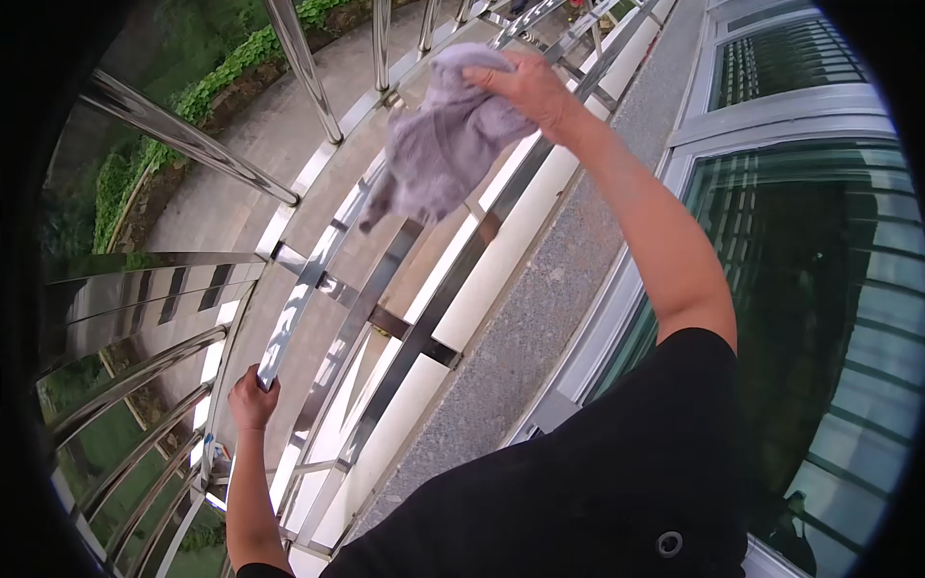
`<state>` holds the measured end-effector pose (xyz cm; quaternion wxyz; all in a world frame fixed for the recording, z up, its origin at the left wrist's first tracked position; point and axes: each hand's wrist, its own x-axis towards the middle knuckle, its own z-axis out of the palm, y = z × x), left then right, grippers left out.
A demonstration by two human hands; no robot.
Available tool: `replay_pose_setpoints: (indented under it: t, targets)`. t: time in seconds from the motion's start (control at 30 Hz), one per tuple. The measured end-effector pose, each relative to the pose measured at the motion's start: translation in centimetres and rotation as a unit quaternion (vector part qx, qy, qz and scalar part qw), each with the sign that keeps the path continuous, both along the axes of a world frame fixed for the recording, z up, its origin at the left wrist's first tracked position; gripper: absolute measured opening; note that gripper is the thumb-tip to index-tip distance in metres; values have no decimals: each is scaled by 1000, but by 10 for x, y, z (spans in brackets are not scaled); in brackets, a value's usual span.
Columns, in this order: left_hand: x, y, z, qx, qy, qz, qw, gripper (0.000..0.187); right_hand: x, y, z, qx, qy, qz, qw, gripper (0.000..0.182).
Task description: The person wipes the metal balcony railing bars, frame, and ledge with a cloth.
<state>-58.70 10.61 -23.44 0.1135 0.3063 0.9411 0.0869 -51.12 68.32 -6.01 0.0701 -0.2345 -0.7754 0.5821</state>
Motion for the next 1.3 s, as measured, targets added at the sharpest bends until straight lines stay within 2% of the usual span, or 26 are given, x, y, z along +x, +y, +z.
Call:
replay_pose_setpoints:
  t: [0.03,0.07,0.1,0.17,0.2,0.23,0.27,0.37,0.47,0.57,0.67,0.77,0.83,0.97,1.17,1.3]
  targets:
    - [-1,0,0,3,2,-1,1000,25,-1,33,5,130,40,-61,989,35]
    - [0,0,0,2,-1,-4,1000,25,-2,109,-21,293,66,-38,953,44]
    - [-1,-1,0,-7,-8,-12,1000,26,0,84,17,327,-25,-154,932,38]
    - [0,0,-1,-19,-5,-7,1000,28,16,146,-9,396,-101,-153,900,37]
    - [0,-2,-2,-17,-3,-10,1000,27,26,189,-39,521,-209,-54,826,38]
    - [0,-2,-3,-15,3,-11,1000,27,41,231,-84,627,-301,50,717,40]
    - [-1,1,-2,-14,5,-11,1000,27,53,248,-122,708,-374,151,579,41]
    - [0,3,2,-16,10,-10,1000,26,77,205,-214,577,-268,-61,769,42]
    - [0,3,3,-20,9,-11,1000,26,72,145,-175,494,-266,-20,828,44]
    - [0,3,4,-19,-20,0,1000,25,62,92,-142,445,-390,35,805,43]
    - [0,0,0,-8,-6,-2,1000,24,90,61,-163,566,-264,82,777,53]
    - [0,-1,1,-21,-10,2,1000,25,95,8,-151,476,-307,114,816,56]
    - [1,0,0,-28,-7,4,1000,26,91,-42,-133,440,-346,131,818,55]
    - [0,-3,-6,-6,-9,7,1000,27,105,-139,-117,394,-343,194,830,46]
    - [2,-1,0,3,-15,4,1000,26,124,-252,-117,390,-283,277,832,53]
    - [3,0,3,9,-17,5,1000,26,126,-272,-122,387,-296,267,832,57]
